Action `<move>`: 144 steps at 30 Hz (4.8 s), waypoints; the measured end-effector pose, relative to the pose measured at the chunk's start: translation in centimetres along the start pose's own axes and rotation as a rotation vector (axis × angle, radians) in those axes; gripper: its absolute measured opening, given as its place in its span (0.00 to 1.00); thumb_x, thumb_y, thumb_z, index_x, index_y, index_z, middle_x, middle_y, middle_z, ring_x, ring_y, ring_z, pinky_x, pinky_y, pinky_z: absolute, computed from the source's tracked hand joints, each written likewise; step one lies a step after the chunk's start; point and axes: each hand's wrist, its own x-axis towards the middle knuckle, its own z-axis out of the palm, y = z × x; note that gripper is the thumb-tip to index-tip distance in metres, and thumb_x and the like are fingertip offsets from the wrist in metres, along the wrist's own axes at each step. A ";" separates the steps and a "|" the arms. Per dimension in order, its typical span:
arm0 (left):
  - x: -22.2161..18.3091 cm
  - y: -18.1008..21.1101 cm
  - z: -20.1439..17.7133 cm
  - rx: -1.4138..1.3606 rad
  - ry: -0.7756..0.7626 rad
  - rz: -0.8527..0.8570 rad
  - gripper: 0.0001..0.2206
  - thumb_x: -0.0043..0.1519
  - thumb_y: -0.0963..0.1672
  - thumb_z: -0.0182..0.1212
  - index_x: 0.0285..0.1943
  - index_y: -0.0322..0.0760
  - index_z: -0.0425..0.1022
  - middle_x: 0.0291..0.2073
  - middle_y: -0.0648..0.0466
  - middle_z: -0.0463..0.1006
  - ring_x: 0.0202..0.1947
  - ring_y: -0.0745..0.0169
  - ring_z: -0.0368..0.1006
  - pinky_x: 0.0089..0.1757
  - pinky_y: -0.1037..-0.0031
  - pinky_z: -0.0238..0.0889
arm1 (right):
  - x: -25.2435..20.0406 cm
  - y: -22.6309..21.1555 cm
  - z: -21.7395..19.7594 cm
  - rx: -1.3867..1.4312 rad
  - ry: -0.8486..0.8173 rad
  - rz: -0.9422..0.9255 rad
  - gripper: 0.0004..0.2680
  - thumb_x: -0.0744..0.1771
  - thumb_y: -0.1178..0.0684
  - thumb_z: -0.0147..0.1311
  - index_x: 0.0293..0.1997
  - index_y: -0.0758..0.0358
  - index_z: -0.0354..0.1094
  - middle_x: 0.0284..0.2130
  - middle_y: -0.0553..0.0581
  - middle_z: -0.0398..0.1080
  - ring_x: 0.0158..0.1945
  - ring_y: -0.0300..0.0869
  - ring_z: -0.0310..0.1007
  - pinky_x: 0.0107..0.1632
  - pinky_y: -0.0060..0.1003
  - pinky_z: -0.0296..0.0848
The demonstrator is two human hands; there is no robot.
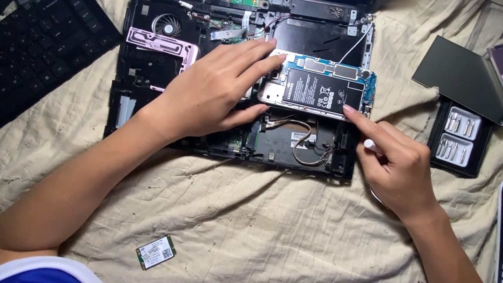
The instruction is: Repairing a laptop by installing or adjusting internal electronic components using a small pry tool.
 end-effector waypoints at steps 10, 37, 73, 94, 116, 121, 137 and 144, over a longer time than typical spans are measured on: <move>0.1 0.1 0.0 -0.007 0.042 0.013 0.28 0.70 0.49 0.62 0.75 0.31 0.59 0.69 0.36 0.67 0.68 0.38 0.66 0.62 0.55 0.62 | -0.1 0.4 0.1 -0.011 -0.011 -0.023 0.22 0.66 0.70 0.54 0.68 0.60 0.68 0.28 0.49 0.69 0.25 0.37 0.54 0.33 0.33 0.60; 0.4 -0.1 -0.7 -0.040 -0.020 0.010 0.29 0.69 0.49 0.59 0.75 0.31 0.57 0.70 0.35 0.65 0.69 0.37 0.63 0.63 0.54 0.60 | 0.0 0.2 -0.1 0.003 -0.008 -0.023 0.20 0.67 0.70 0.53 0.67 0.61 0.69 0.22 0.49 0.56 0.24 0.38 0.49 0.31 0.33 0.55; 0.0 0.0 -0.4 -0.124 0.119 0.015 0.27 0.70 0.49 0.62 0.68 0.19 0.65 0.62 0.34 0.75 0.63 0.39 0.72 0.61 0.56 0.66 | -0.2 0.2 0.2 -0.015 0.109 0.096 0.24 0.67 0.66 0.56 0.75 0.66 0.58 0.29 0.52 0.67 0.26 0.39 0.58 0.39 0.34 0.65; 0.0 -0.5 0.1 -0.243 0.162 -0.078 0.21 0.75 0.47 0.49 0.68 0.22 0.68 0.60 0.36 0.78 0.62 0.40 0.74 0.58 0.55 0.67 | 0.2 0.2 -0.3 -0.010 0.098 0.196 0.25 0.66 0.68 0.53 0.75 0.66 0.63 0.32 0.53 0.68 0.28 0.38 0.57 0.40 0.32 0.63; 0.8 -0.1 0.2 -0.105 0.235 0.031 0.14 0.66 0.32 0.56 0.60 0.26 0.74 0.50 0.39 0.82 0.54 0.41 0.78 0.51 0.57 0.71 | 0.3 0.2 -0.3 -0.029 0.066 0.069 0.25 0.66 0.72 0.49 0.75 0.71 0.61 0.37 0.58 0.69 0.29 0.41 0.55 0.40 0.35 0.62; 1.0 0.1 0.2 0.015 0.279 0.057 0.11 0.67 0.34 0.60 0.56 0.32 0.78 0.48 0.41 0.82 0.51 0.42 0.80 0.48 0.59 0.73 | 0.2 0.4 -0.2 -0.023 0.046 0.078 0.26 0.66 0.71 0.49 0.76 0.68 0.59 0.31 0.54 0.63 0.29 0.41 0.53 0.38 0.34 0.60; 2.1 3.1 -3.9 -0.048 0.469 0.257 0.06 0.70 0.36 0.58 0.45 0.22 0.80 0.46 0.38 0.84 0.51 0.43 0.82 0.50 0.59 0.76 | 0.5 -0.4 -0.5 -0.016 0.019 0.065 0.25 0.66 0.72 0.45 0.75 0.68 0.57 0.39 0.59 0.70 0.31 0.43 0.60 0.38 0.38 0.63; 1.4 3.6 -3.5 -0.375 0.434 0.097 0.18 0.73 0.39 0.37 0.48 0.16 0.75 0.45 0.34 0.82 0.48 0.34 0.82 0.47 0.55 0.76 | 0.3 0.1 -0.2 -0.001 0.055 0.044 0.21 0.72 0.47 0.46 0.72 0.73 0.58 0.55 0.69 0.74 0.34 0.45 0.67 0.39 0.39 0.66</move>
